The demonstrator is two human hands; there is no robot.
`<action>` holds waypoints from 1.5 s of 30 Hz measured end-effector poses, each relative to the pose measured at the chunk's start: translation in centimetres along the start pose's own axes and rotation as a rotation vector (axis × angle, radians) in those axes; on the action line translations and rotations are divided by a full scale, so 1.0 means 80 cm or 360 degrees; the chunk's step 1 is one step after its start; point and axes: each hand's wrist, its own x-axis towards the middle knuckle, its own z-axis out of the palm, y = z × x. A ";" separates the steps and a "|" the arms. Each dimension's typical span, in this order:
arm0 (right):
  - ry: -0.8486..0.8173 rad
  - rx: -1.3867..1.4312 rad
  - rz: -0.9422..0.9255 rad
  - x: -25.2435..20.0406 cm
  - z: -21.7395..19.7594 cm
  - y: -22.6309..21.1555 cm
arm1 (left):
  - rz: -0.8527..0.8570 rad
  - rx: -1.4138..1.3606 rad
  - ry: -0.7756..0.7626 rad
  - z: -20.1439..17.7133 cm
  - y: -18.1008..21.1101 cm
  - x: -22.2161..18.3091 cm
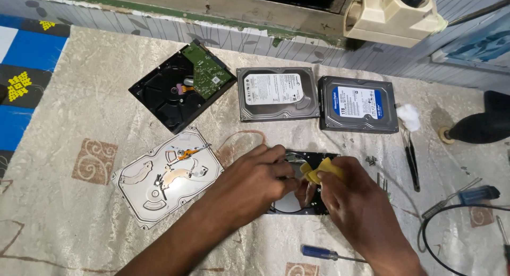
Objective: Cleaning internal hard drive platters and reassembling the read/write head assembly using manual tools.
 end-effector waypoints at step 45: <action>-0.0417 0.0242 -0.0175 -0.018 -0.010 -0.021 | -0.0158 0.0402 0.0305 0.031 0.018 0.004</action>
